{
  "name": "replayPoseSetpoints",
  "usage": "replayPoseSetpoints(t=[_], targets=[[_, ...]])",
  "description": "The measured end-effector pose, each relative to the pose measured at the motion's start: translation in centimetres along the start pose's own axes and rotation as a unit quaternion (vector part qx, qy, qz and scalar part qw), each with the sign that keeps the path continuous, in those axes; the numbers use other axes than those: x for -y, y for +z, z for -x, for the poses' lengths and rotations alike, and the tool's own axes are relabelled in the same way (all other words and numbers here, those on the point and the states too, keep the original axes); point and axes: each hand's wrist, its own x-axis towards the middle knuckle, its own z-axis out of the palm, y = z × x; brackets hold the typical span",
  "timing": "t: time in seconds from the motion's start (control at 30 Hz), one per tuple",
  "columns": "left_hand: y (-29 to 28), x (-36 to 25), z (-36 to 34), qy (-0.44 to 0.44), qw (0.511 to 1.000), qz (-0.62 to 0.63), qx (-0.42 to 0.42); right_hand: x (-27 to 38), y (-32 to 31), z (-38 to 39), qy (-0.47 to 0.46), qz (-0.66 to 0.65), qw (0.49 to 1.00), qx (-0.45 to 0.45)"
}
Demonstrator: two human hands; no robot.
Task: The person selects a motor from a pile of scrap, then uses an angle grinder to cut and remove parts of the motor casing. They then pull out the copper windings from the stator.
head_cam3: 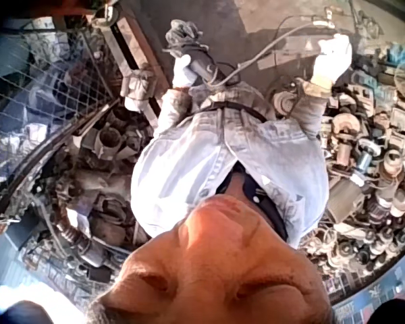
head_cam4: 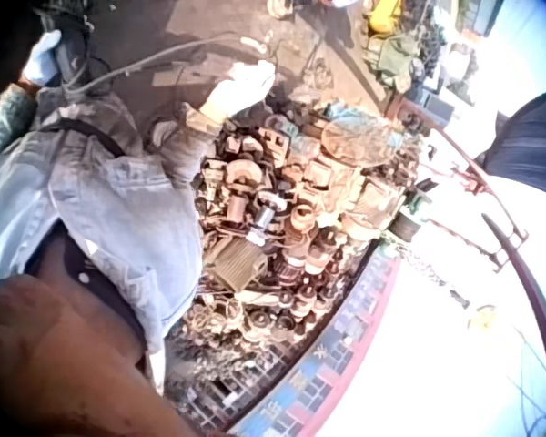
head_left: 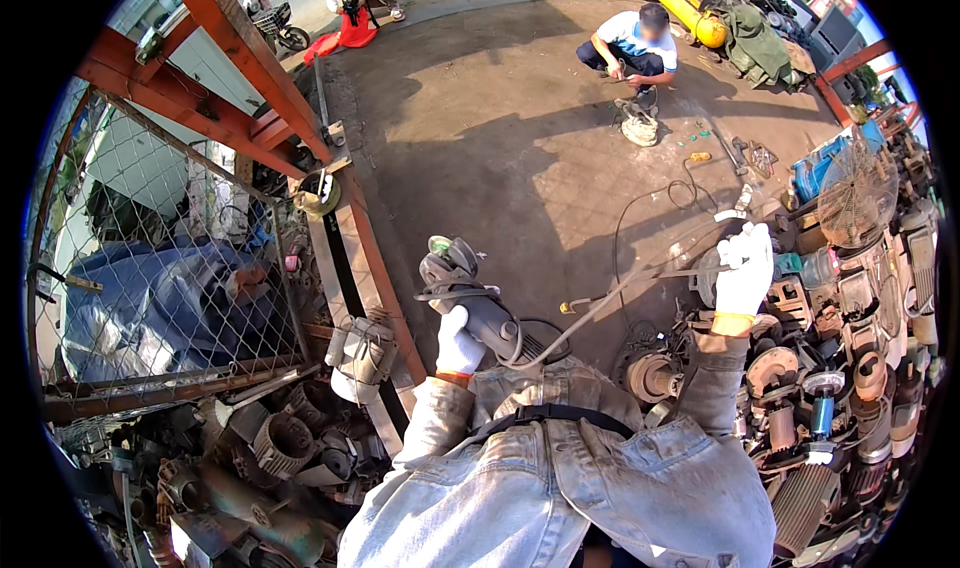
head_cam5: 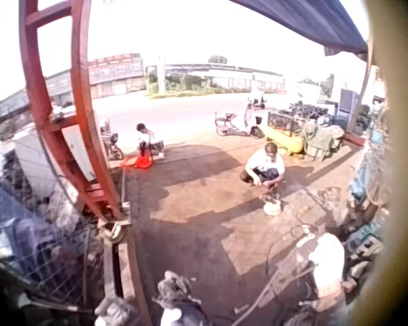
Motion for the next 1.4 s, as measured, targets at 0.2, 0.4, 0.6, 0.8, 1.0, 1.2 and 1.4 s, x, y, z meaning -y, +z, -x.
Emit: replayPoseSetpoints(t=[0.2, 0.4, 0.6, 0.8, 1.0, 1.2, 1.4], targets=[[1.1, -3.1, -3.2, 0.12, 0.982, 0.142, -0.04, 6.1, -8.2, 3.1, 0.075, 0.351, 0.933, -0.018], [5.4, -6.1, -4.3, 0.19, 0.974, 0.121, -0.018, -1.0, -9.5, 7.2, 0.208, 0.547, 0.808, 0.074], [5.2, -5.0, -5.0, 0.117, 0.969, 0.193, 0.1, -7.3, -8.0, 7.7, 0.142, 0.628, 0.749, 0.154], [4.3, -4.2, -4.2, 0.073, 0.975, 0.163, 0.134, -10.3, -11.0, 10.0, 0.186, 0.634, 0.747, 0.075], [3.3, -4.4, -4.5, 0.064, 0.984, 0.085, 0.142, -10.4, -12.1, 11.7, 0.271, 0.485, 0.831, -0.007], [4.2, -2.3, -6.4, 0.011, 0.982, 0.096, 0.161, -8.9, -4.4, 13.6, 0.261, 0.534, 0.781, 0.193], [6.2, 1.5, -9.4, -0.072, 0.975, 0.104, 0.182, -12.2, 4.5, 14.0, 0.187, 0.318, 0.831, 0.417]])
